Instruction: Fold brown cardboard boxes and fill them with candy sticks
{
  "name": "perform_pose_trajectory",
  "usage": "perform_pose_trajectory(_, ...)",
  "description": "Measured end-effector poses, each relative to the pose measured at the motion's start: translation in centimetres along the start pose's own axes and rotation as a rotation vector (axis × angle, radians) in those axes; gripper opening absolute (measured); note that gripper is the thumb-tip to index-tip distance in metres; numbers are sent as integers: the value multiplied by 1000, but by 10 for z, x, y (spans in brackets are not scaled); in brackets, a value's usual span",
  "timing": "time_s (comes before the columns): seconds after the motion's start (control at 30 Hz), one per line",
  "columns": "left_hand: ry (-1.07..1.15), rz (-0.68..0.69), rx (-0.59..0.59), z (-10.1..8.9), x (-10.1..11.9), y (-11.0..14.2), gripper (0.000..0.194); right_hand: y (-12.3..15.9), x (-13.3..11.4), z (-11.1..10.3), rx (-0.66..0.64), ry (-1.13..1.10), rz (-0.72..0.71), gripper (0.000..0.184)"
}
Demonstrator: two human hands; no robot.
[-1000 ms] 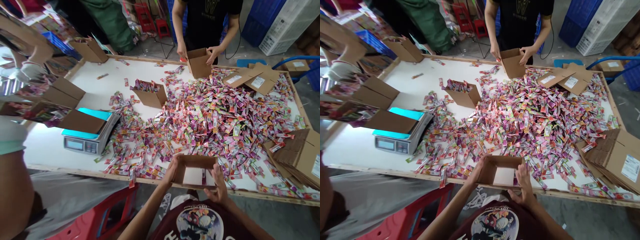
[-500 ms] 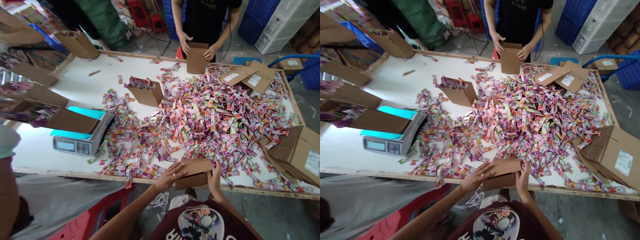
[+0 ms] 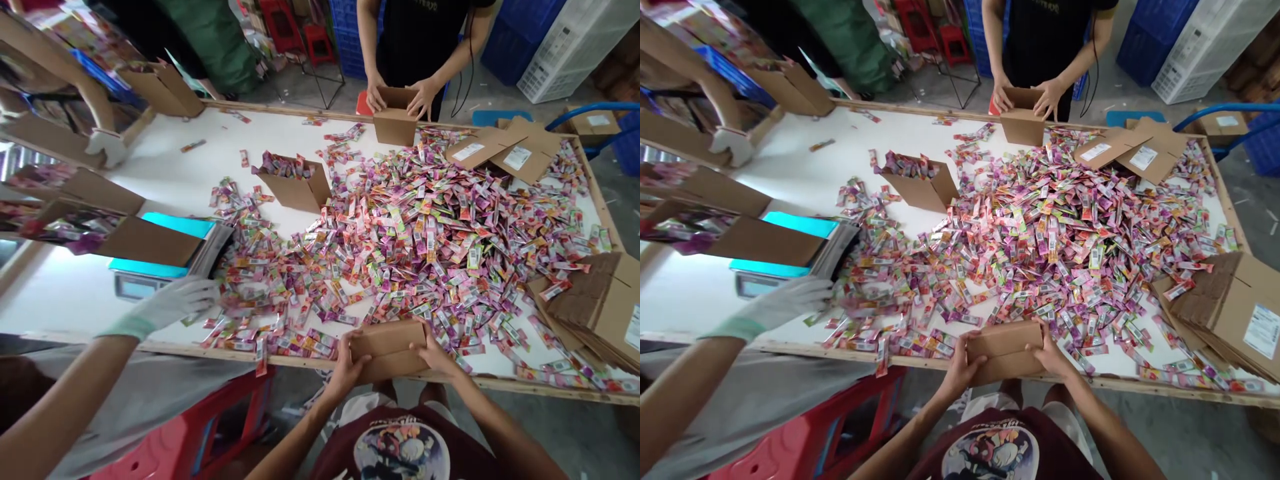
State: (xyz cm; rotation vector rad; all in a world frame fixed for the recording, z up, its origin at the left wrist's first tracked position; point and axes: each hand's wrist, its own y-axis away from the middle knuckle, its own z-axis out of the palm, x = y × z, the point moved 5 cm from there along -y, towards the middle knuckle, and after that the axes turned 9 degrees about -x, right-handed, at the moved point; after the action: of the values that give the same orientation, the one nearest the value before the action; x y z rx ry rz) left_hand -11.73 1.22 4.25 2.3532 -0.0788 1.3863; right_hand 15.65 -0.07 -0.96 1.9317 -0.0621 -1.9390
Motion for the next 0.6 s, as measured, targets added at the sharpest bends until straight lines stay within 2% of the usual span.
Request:
perform_pose_trajectory(0.07,-94,-85,43,4,1,-14,39,-8,0,-5,55,73,25,53)
perform_pose_trajectory(0.17,-344,-173,86,4,11,-30,18,-16,-6,-4,198,246,26,42)
perform_pose_trajectory(0.23,-490,-157,77,4,23,-33,7,-17,-10,2,246,326,28,37)
perform_pose_trajectory(0.27,-549,-109,43,6,30,-32,9,-15,-12,4,263,356,32,36)
perform_pose_trajectory(0.33,-657,56,-91,13,44,-30,30,-10,-14,4,292,410,51,36)
perform_pose_trajectory(0.4,-752,237,-262,18,54,-23,71,-12,-19,2,298,467,89,35)
perform_pose_trajectory(0.43,-784,287,-325,17,55,-19,88,-20,-24,3,277,501,93,33)
perform_pose_trajectory(0.5,-772,256,-333,-2,46,-10,101,-55,-44,12,192,579,29,29)
perform_pose_trajectory(0.53,-712,190,-282,-19,35,-4,99,-82,-59,22,141,628,-39,31)
perform_pose_trajectory(0.6,-483,11,-95,-63,2,17,94,-150,-90,51,48,743,-192,42)
